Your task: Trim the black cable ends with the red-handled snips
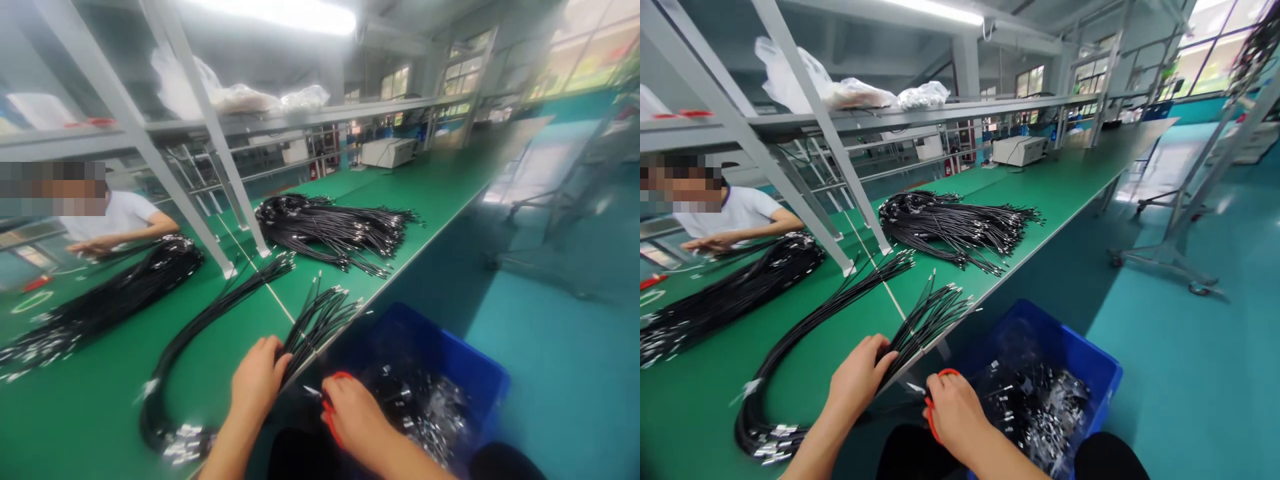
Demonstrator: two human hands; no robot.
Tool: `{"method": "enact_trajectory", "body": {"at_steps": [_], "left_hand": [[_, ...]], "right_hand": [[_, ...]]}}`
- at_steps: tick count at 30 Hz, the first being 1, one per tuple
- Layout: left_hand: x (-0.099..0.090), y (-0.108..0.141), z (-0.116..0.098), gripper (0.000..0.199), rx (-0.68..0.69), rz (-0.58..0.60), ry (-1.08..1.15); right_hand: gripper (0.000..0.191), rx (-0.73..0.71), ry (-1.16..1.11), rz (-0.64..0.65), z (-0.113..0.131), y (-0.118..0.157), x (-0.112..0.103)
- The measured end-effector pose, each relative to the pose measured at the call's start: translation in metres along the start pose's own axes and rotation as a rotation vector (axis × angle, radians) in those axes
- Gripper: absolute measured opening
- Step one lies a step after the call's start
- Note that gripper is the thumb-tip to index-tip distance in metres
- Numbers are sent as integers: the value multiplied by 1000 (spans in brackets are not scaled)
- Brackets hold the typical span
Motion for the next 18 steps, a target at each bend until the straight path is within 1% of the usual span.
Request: {"method": "enact_trajectory", "body": {"at_steps": [3,5,7,9,11,12,15,18], "left_hand": [[0,1,-1,18,-30,-52,-38],[-4,3,-6,19,-51,-94,-46],[-7,7,-16,18,-36,-125,-32],[-8,13,-29,11,12,-124,-9],[-6,17,-37,5,50,-107,11],[-4,18,-38,6,56,-101,22],[-2,17,-33,12,33,-105,87],[-4,11,-27,13,-26,-117,218]], "right_hand": [[32,84,-76,72,-2,19,0],[32,140,-135,93,-5,29,-2],[28,206,-183,83,-11,32,-5],[22,275,-217,42,-19,29,-12],[17,334,-245,-10,-27,23,-22],[16,359,-257,-37,-31,19,-29],[14,416,-302,-108,-43,9,-52],[16,485,-355,-194,-57,5,-77]]}}
Point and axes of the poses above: each hand's wrist, its own y-axis away from the middle knuckle, its own x-axis out of the palm, z = x × y, the point moved 6 cm from there along -y, towards the middle knuckle, and after that the axes turned 14 degrees about -z, right-handed, at the moved point
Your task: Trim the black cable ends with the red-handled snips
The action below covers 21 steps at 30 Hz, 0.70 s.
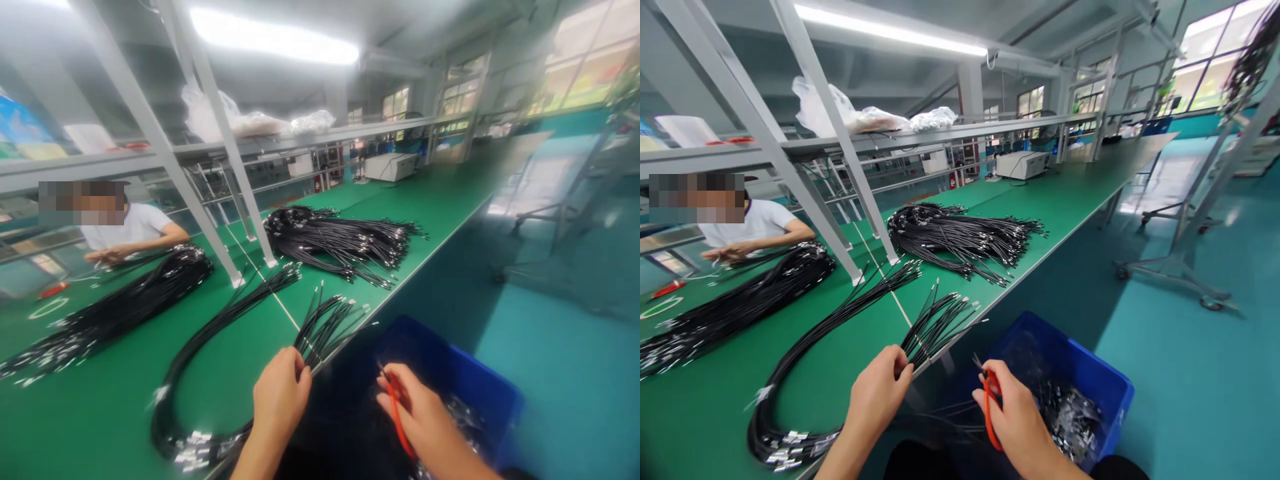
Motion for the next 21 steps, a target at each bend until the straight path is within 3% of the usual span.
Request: {"method": "enact_trajectory", "body": {"at_steps": [2,5,9,12,15,21], "left_hand": [[-1,-4,-7,12,-9,13,139],[-2,-4,-41,18,72,68,369],[-11,5,-96,18,229,100,545],[-17,18,-121,11,350,81,604],[-19,33,-124,13,380,25,717],[-8,53,-106,11,175,71,944]], "right_hand": [[20,50,-37,-72,-1,-6,-17],[24,111,-79,-148,-1,-12,-36],[22,146,-127,-149,5,-15,-50],[20,156,-149,-119,10,-13,-61],[19,175,-172,-116,12,-4,-69],[27,245,-364,-255,30,24,-64]]}}
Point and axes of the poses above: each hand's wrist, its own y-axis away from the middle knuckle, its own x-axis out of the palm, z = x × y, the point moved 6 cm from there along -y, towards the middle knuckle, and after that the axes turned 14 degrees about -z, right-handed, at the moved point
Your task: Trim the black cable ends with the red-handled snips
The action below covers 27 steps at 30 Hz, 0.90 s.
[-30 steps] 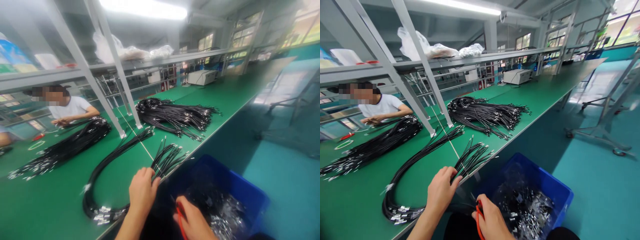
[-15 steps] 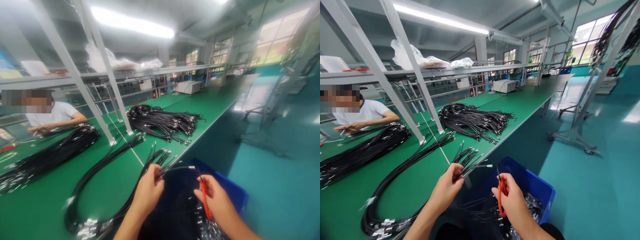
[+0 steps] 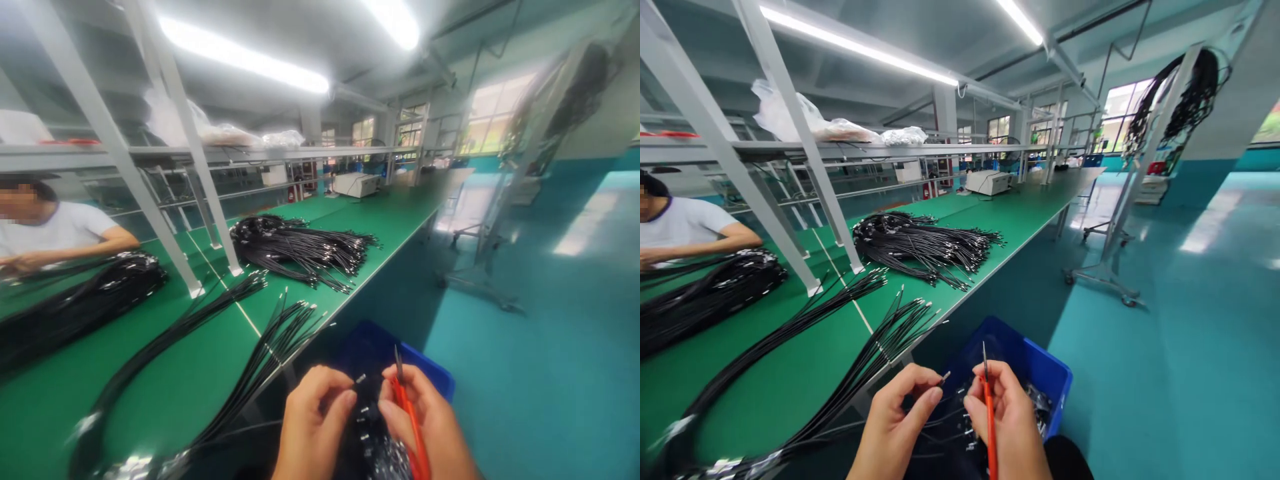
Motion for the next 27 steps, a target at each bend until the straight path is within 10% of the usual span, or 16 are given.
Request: {"method": "enact_trajectory", "body": {"at_steps": [8,27], "left_hand": [[7,8,4,20,-326,33,342],[3,12,14,22,-396,115,362]], "right_hand": [[31,196,-439,-101,24,21,33],[26,335,-462,-22,26,18,45]]}}
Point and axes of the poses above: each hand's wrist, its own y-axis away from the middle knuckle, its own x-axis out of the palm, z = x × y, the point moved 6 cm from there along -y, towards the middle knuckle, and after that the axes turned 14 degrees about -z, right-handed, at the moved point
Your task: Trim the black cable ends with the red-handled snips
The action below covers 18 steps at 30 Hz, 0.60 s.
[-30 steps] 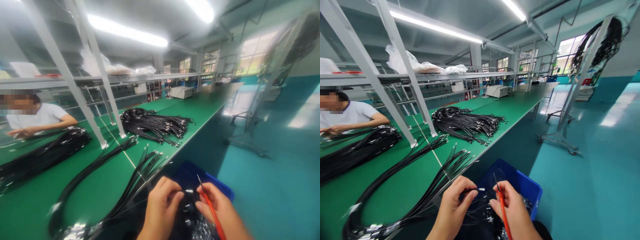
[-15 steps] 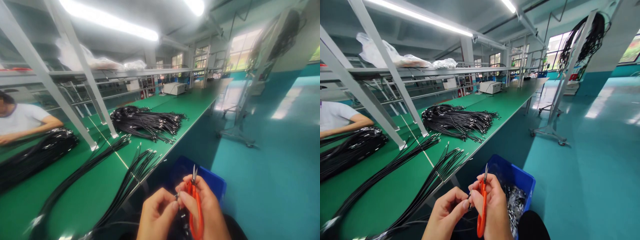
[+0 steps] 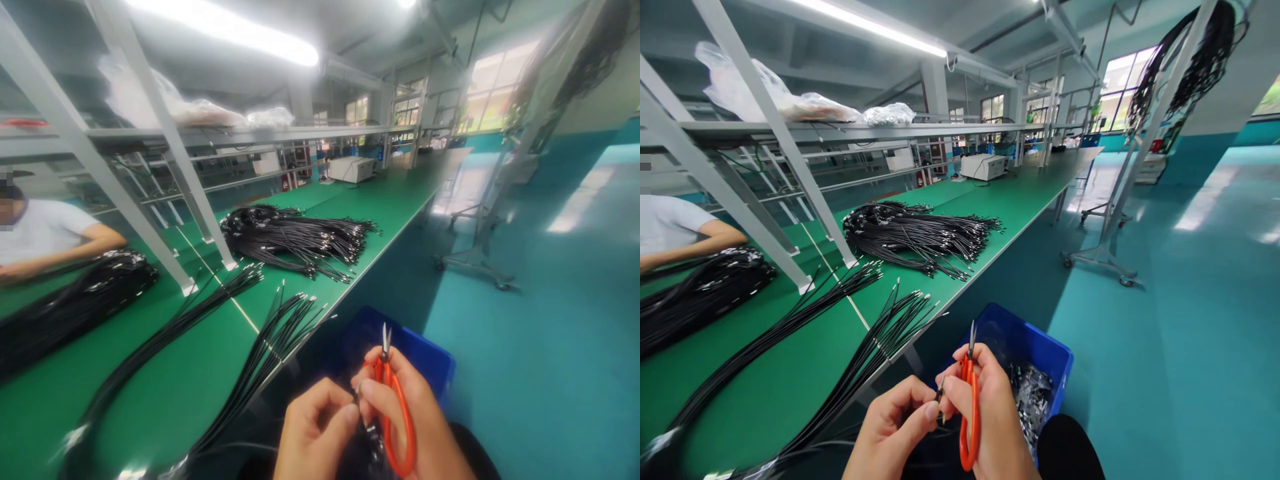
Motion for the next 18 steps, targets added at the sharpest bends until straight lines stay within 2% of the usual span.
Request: {"method": "enact_trajectory", "body": {"at_steps": [2,5,8,11,13,15,18], "left_hand": [[1,-1,3,22,24,56,-5],[0,1,5,23,84,17,-16],[3,6,-5,20,201,-97,-39],[3,12,-22,12,409,-284,-181],[0,12,-28,11,448,-357,-202],[-1,7,-24,19,337,-272,-71],[3,-1,-16,17,138,-20,153]], "right_hand": [[24,36,-16,8,-2,1,0],[22,124,-62,11,-10,3,1],[25,188,-114,11,-17,6,5],[28,170,-136,0,-18,5,9],[28,148,-143,29,-17,5,12],[26,139,-151,73,-17,6,13],[25,184,-162,94,-19,7,10]]}}
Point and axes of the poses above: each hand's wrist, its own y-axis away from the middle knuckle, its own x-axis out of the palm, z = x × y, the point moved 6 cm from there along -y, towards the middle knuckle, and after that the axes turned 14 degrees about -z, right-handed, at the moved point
